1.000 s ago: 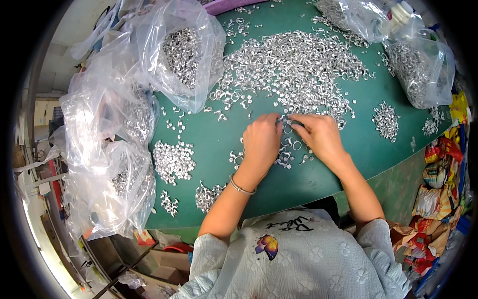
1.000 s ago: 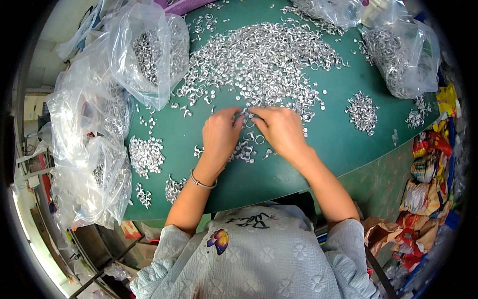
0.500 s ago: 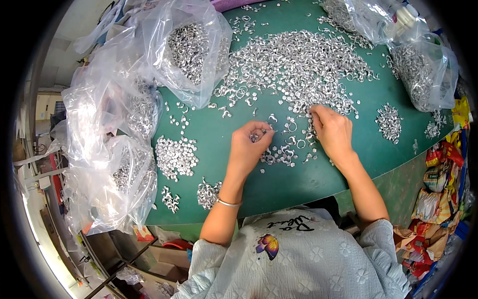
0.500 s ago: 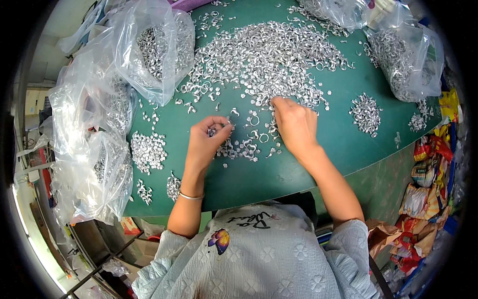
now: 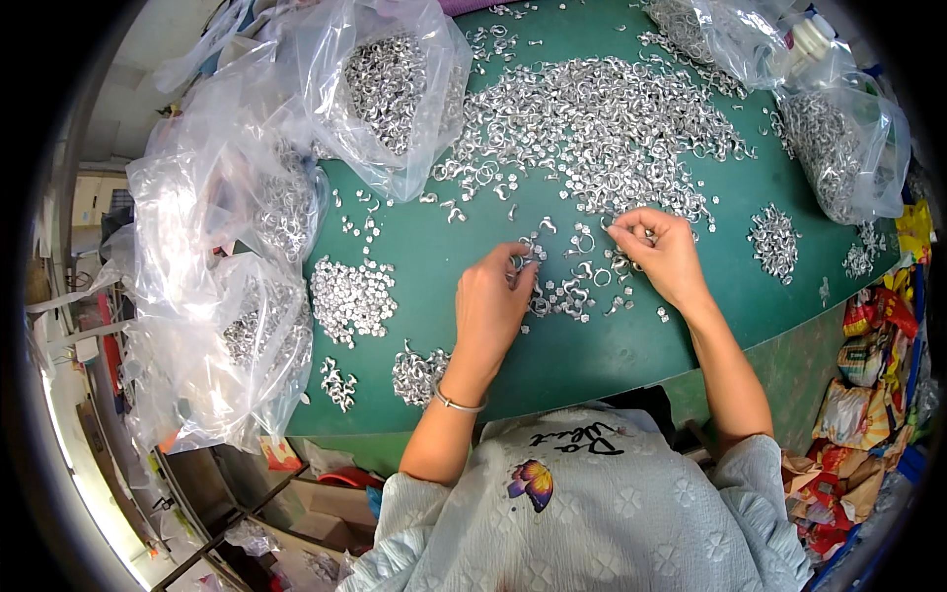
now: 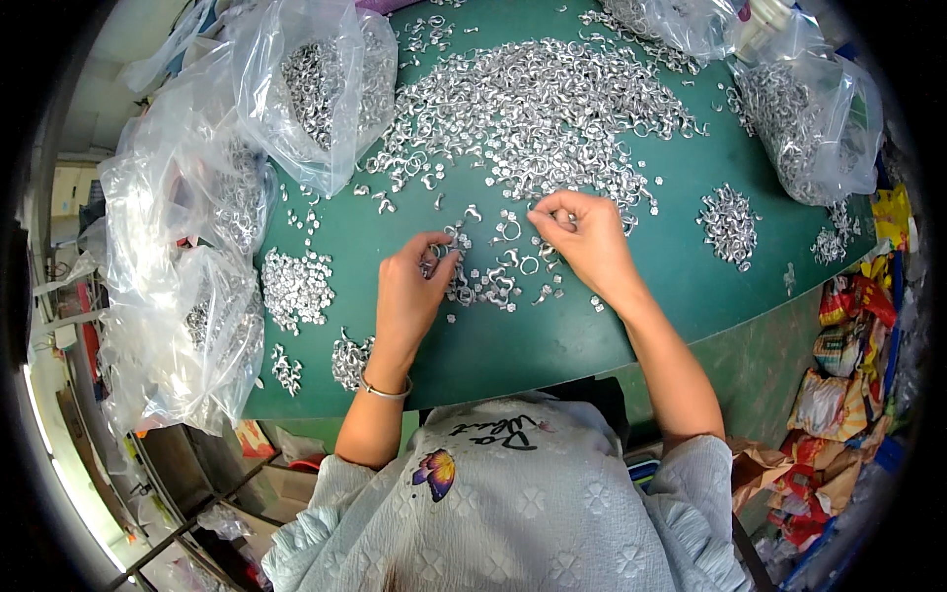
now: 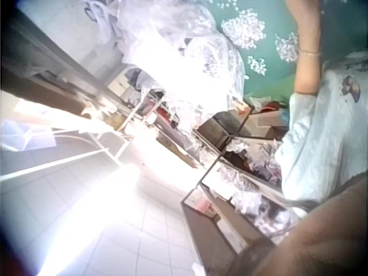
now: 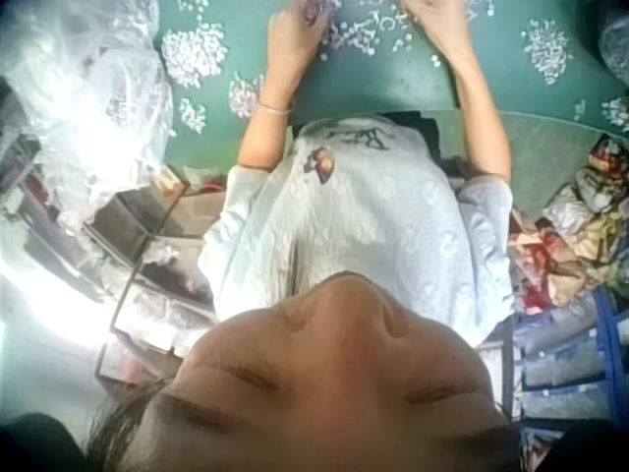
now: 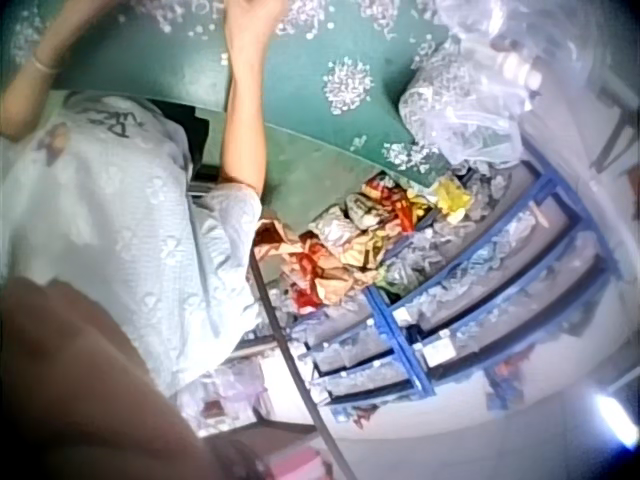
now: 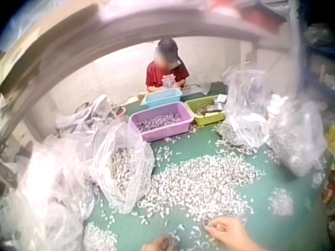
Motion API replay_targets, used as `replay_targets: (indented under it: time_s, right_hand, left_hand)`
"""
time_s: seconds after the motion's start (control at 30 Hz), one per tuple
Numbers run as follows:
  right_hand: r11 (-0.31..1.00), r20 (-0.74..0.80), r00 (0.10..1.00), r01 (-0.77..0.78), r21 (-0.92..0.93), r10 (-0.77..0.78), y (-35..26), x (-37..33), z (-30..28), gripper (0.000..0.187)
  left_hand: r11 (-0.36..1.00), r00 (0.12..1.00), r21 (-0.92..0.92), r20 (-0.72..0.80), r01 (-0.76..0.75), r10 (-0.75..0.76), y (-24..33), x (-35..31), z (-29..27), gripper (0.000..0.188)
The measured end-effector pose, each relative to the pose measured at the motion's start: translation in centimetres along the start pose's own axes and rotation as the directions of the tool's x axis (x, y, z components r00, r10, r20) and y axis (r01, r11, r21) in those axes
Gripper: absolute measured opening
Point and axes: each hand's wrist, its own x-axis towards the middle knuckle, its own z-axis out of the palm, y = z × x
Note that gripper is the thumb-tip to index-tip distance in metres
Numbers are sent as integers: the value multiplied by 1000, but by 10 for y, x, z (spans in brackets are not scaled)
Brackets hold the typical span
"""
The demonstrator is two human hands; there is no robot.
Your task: The person sorts through a large pile of small silver-colored decorative parts by hand on a green surface, picking up and separating individual pieces to form smaller groups.
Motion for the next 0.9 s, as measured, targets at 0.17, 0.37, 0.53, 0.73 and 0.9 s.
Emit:
replay_targets:
  time_s: [0.17, 0.37, 0.53, 0.73, 0.9]
  right_hand:
    - [912, -14, 967, 237, -335, -256, -2, 0, 6, 17]
    - [822, -15, 958, 238, -518, -287, 5, 7, 17, 15]
    - [794, 168, 935, -354, 494, 313, -14, -3, -10, 11]
    - [-117, 449, 883, -436, 892, 138, -12, -22, -28, 29]
    - [-104, 568, 821, -561, 821, 57, 6, -41, -45, 23]
  left_hand:
    - [981, 980, 35, -50, -190, 191, -2, -2, 16, 13]
    - [947, 967, 199, 12, -252, 255, 9, 4, 28, 11]
    - [939, 973, 255, 29, -229, 229, 9, 2, 30, 13]
    - [938, 938, 76, -52, -338, 342, -1, 6, 33, 8]
    - [278, 873, -832, 484, 479, -57, -7, 5, -4, 13]
